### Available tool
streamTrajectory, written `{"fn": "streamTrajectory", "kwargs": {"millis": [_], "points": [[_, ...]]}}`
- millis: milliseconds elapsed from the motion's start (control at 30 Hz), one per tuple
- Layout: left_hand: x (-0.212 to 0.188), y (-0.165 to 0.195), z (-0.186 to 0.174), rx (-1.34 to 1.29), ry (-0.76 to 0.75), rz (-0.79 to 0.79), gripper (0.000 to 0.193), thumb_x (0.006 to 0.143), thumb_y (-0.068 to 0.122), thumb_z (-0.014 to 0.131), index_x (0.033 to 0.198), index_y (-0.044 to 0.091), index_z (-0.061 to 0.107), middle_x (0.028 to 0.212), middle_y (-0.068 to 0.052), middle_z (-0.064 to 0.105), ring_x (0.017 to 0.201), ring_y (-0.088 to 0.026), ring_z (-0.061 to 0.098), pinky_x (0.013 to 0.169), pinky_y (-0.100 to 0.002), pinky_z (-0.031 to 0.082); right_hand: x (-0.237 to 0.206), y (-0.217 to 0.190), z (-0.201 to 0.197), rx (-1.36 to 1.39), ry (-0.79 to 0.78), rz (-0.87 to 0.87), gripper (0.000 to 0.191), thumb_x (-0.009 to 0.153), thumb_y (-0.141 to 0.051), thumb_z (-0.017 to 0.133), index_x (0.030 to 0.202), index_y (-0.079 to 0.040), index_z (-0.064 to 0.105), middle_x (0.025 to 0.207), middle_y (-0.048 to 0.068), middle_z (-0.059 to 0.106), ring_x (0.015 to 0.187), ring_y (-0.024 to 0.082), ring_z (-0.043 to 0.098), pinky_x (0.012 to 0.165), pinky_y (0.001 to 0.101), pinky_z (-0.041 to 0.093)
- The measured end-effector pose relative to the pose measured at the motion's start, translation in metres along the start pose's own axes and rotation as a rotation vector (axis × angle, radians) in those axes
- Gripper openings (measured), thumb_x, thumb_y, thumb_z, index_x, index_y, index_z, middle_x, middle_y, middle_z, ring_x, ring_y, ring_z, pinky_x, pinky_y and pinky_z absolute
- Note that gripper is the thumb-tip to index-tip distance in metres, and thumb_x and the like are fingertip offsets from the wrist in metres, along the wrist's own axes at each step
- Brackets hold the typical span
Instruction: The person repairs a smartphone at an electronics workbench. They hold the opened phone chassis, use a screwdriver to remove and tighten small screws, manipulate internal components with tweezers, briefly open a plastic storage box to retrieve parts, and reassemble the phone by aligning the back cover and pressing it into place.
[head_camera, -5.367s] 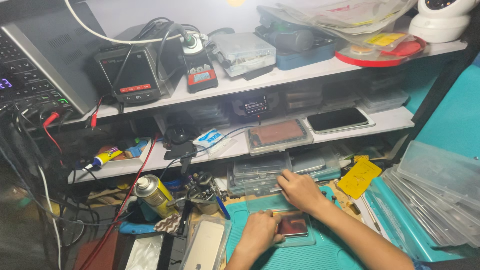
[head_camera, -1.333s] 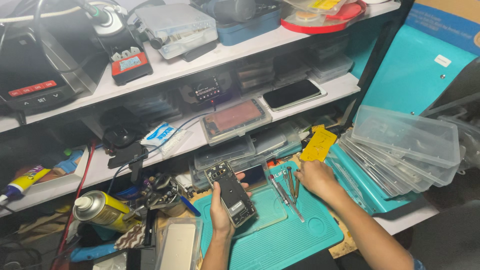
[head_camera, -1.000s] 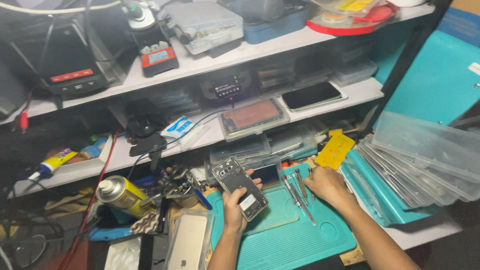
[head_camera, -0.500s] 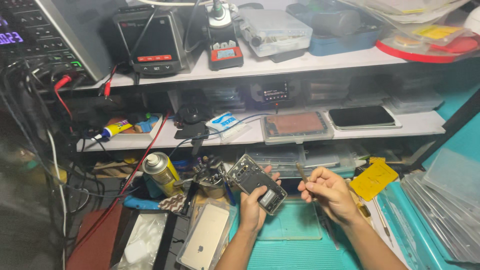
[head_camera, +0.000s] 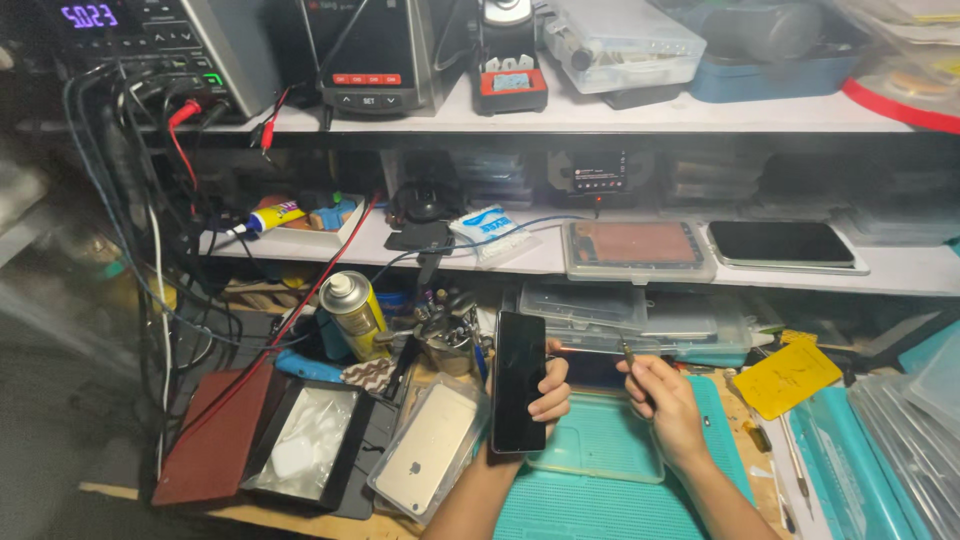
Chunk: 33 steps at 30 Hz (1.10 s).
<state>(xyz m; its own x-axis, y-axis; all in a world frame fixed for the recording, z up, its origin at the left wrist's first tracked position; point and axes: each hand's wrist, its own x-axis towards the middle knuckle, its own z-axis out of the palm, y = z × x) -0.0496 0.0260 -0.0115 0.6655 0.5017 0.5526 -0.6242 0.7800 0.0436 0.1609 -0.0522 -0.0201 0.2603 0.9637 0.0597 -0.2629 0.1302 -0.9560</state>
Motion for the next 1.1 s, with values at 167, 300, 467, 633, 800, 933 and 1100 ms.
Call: {"fn": "streamTrajectory", "kwargs": {"millis": [167,300,467,633,800,933,1100], "points": [[-0.004,0.008,0.005,-0.05,-0.084,-0.136,0.066,0.105,0.051,0.047,0.141,-0.004,0.044,0.082,-0.009,0.044,0.058,-0.016,0.047,0.055,-0.029,0.04,0.002,0.0,-0.007,0.056,0.011,0.005,0.02,0.1,-0.015,0.056,0.103,0.003,0.065,0.065,-0.004,0.04,0.052,0.005,0.032,0.047,0.0231,0.025],[-0.003,0.009,0.003,-0.012,-0.099,-0.205,0.058,0.11,0.044,0.042,0.144,-0.003,0.043,0.082,-0.009,0.047,0.058,-0.017,0.049,0.055,-0.029,0.041,0.004,0.003,-0.013,0.063,0.001,0.057,0.02,0.101,-0.016,0.056,0.101,0.001,0.065,0.063,-0.005,0.038,0.05,0.005,0.031,0.045,0.0234,0.024],[0.0,0.002,-0.009,0.302,0.046,-0.037,0.053,0.107,0.041,0.039,0.137,-0.002,0.045,0.084,-0.011,0.05,0.053,-0.014,0.048,0.048,-0.027,0.038,0.002,0.007,-0.013,0.065,-0.085,0.011,0.02,0.101,-0.017,0.056,0.101,0.0,0.066,0.065,-0.002,0.044,0.052,0.006,0.038,0.047,0.0233,0.03],[0.002,-0.011,-0.011,0.827,0.544,0.244,0.035,0.108,0.022,0.048,0.133,-0.002,0.05,0.092,-0.009,0.059,0.064,-0.012,0.057,0.053,-0.025,0.047,-0.005,0.0,-0.01,-0.171,-0.12,0.009,0.027,0.096,-0.019,0.061,0.111,0.001,0.072,0.072,-0.003,0.054,0.058,0.004,0.042,0.05,0.0216,0.031],[0.014,-0.026,0.0,1.035,0.718,0.451,0.028,0.099,0.014,0.06,0.124,0.004,0.051,0.111,-0.011,0.068,0.095,-0.014,0.068,0.082,-0.029,0.057,-0.009,0.001,0.003,-0.289,-0.279,-0.075,0.028,0.089,-0.012,0.073,0.113,0.003,0.072,0.093,0.0,0.07,0.087,0.006,0.062,0.078,0.0238,0.051],[0.015,-0.031,0.012,1.048,0.716,0.397,0.031,0.099,0.014,0.06,0.126,0.003,0.053,0.113,-0.011,0.068,0.097,-0.016,0.067,0.085,-0.032,0.057,-0.008,0.002,0.006,-0.262,-0.268,-0.001,0.024,0.089,-0.01,0.074,0.108,0.004,0.076,0.095,0.002,0.074,0.088,0.008,0.065,0.079,0.0264,0.053],[0.013,-0.038,0.026,0.836,0.502,0.015,0.041,0.103,0.022,0.047,0.136,-0.002,0.051,0.123,-0.019,0.069,0.112,-0.028,0.07,0.094,-0.037,0.059,-0.009,-0.003,0.001,-0.182,-0.206,-0.029,0.025,0.091,-0.009,0.069,0.111,0.005,0.074,0.099,0.003,0.076,0.091,0.009,0.067,0.082,0.026,0.054]]}}
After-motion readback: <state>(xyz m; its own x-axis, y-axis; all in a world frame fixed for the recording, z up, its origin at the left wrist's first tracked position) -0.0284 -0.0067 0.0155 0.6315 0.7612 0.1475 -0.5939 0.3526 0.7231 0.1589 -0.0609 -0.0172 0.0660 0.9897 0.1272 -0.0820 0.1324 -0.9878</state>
